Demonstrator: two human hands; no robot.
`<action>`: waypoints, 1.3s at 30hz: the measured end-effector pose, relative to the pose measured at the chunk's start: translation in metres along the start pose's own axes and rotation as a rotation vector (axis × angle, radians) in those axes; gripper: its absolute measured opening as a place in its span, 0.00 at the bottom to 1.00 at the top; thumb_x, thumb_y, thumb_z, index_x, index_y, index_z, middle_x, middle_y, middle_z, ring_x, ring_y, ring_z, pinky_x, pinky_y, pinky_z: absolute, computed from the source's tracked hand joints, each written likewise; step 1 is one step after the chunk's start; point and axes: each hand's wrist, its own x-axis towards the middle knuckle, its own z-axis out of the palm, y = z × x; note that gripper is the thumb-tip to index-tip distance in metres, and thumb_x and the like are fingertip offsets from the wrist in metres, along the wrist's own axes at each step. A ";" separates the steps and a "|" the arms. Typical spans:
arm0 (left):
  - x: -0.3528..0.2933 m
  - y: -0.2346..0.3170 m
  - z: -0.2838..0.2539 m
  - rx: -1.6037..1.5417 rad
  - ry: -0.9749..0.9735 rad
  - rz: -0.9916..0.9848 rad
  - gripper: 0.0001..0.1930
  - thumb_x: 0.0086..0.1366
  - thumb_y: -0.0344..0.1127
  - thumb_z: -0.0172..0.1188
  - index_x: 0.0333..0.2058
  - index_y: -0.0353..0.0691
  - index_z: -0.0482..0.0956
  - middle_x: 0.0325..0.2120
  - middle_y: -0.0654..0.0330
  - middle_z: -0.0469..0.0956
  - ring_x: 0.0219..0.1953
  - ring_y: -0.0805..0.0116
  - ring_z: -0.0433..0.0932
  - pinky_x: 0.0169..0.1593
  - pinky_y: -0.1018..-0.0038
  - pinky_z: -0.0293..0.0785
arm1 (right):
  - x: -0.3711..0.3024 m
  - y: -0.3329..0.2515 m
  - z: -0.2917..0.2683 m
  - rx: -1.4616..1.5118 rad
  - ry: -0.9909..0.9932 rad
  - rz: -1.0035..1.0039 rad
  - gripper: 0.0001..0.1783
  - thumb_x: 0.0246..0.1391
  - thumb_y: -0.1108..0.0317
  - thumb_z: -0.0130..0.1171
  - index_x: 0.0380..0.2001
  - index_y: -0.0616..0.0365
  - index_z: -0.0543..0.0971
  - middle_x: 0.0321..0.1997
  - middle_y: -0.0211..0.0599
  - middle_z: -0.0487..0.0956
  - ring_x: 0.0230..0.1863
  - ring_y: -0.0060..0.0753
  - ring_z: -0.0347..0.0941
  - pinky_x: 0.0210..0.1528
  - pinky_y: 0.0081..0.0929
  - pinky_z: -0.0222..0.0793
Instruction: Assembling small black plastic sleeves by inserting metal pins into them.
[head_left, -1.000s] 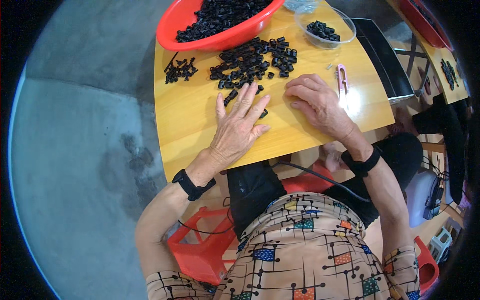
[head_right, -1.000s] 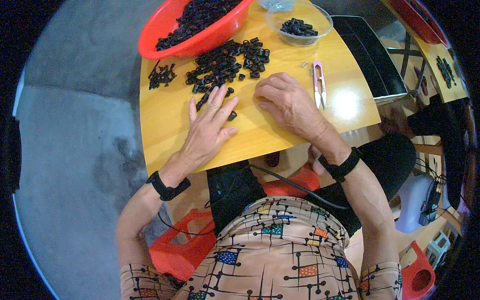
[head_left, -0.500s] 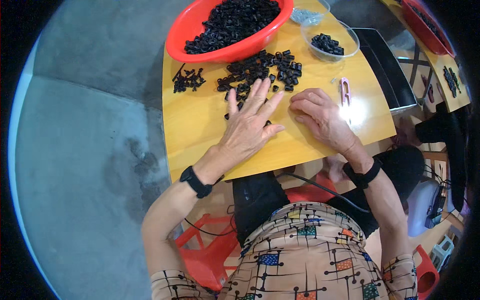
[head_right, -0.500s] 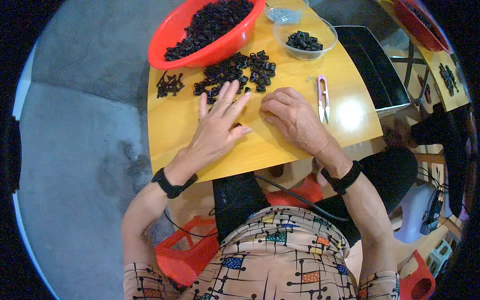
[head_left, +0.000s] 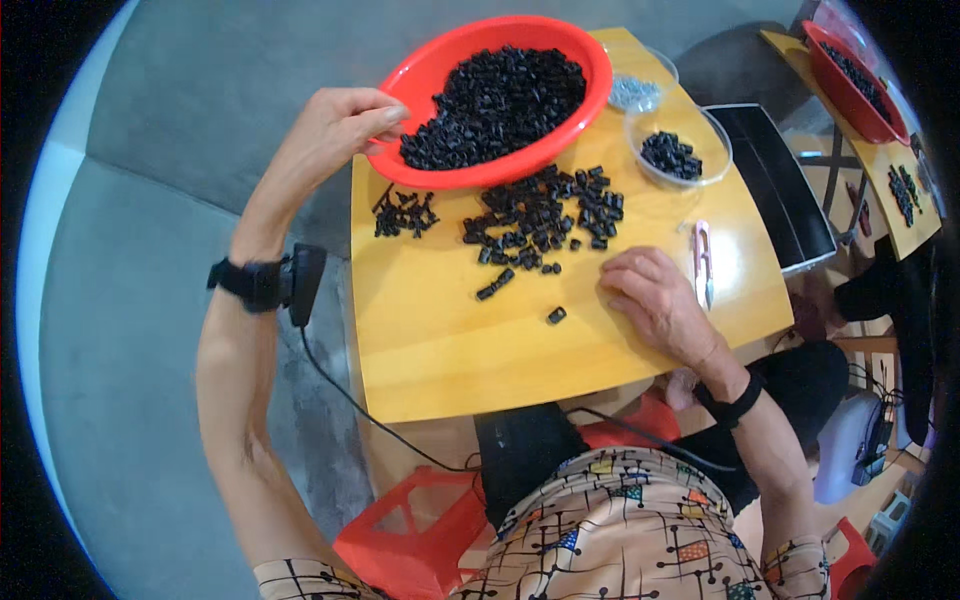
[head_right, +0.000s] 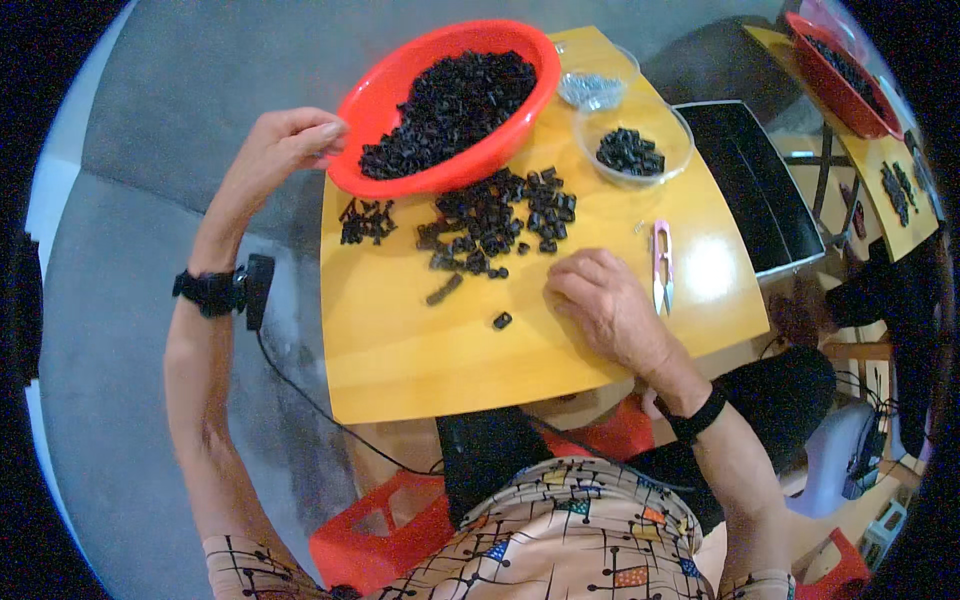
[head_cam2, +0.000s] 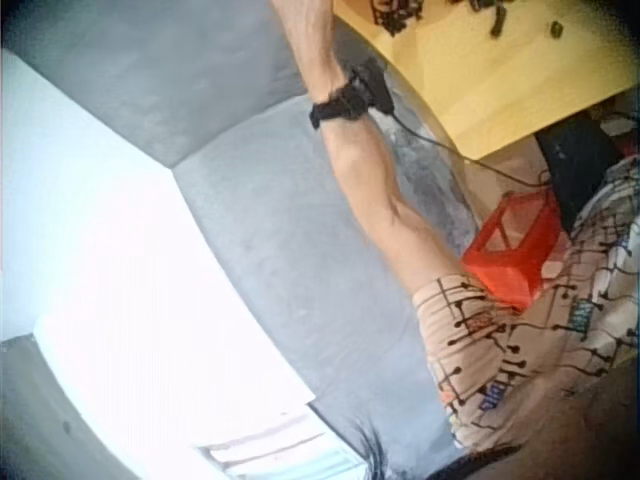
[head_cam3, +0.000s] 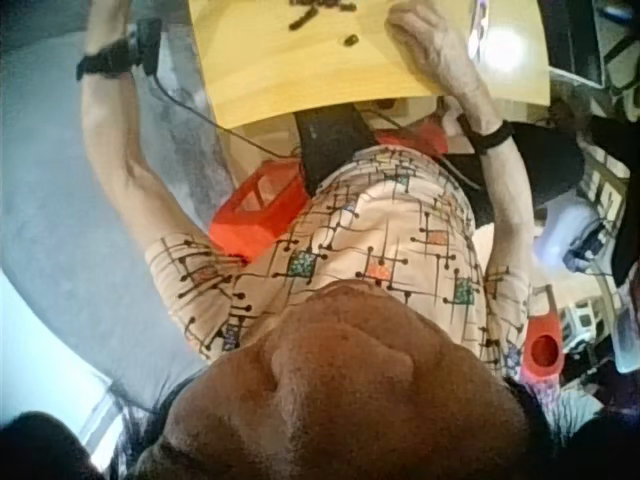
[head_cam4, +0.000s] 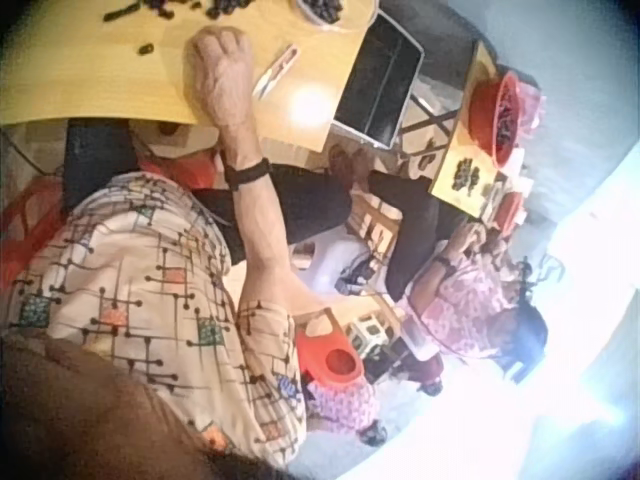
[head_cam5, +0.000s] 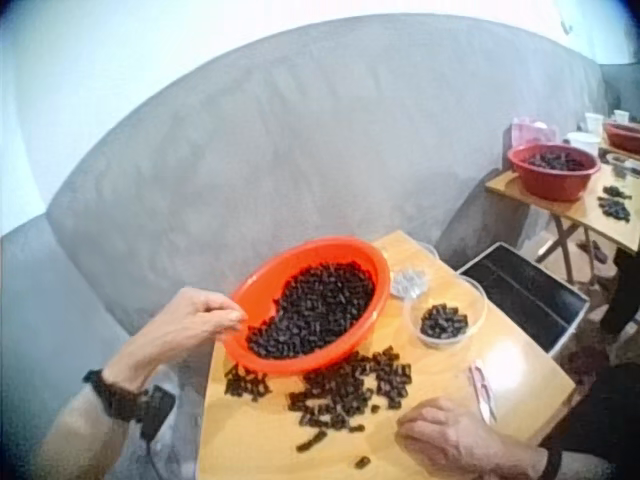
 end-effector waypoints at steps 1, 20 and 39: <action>0.015 -0.003 0.004 -0.012 -0.051 0.018 0.14 0.62 0.38 0.52 0.40 0.33 0.77 0.32 0.61 0.78 0.35 0.75 0.76 0.40 0.79 0.72 | -0.001 0.000 -0.001 -0.007 -0.013 0.016 0.10 0.40 0.74 0.58 0.30 0.60 0.75 0.37 0.39 0.74 0.42 0.44 0.68 0.45 0.35 0.66; 0.146 -0.089 0.062 0.411 -0.424 -0.008 0.14 0.48 0.24 0.55 0.36 0.39 0.80 0.28 0.57 0.80 0.33 0.66 0.78 0.34 0.70 0.72 | 0.015 0.004 -0.009 0.019 -0.135 0.128 0.13 0.39 0.74 0.60 0.33 0.59 0.76 0.40 0.36 0.74 0.46 0.41 0.68 0.46 0.35 0.65; 0.143 -0.083 0.093 0.382 -0.804 -0.013 0.19 0.46 0.29 0.56 0.40 0.31 0.75 0.27 0.51 0.77 0.33 0.61 0.76 0.35 0.67 0.70 | 0.014 0.004 -0.011 0.079 -0.122 0.155 0.13 0.39 0.74 0.60 0.33 0.57 0.75 0.40 0.36 0.74 0.46 0.40 0.68 0.45 0.33 0.64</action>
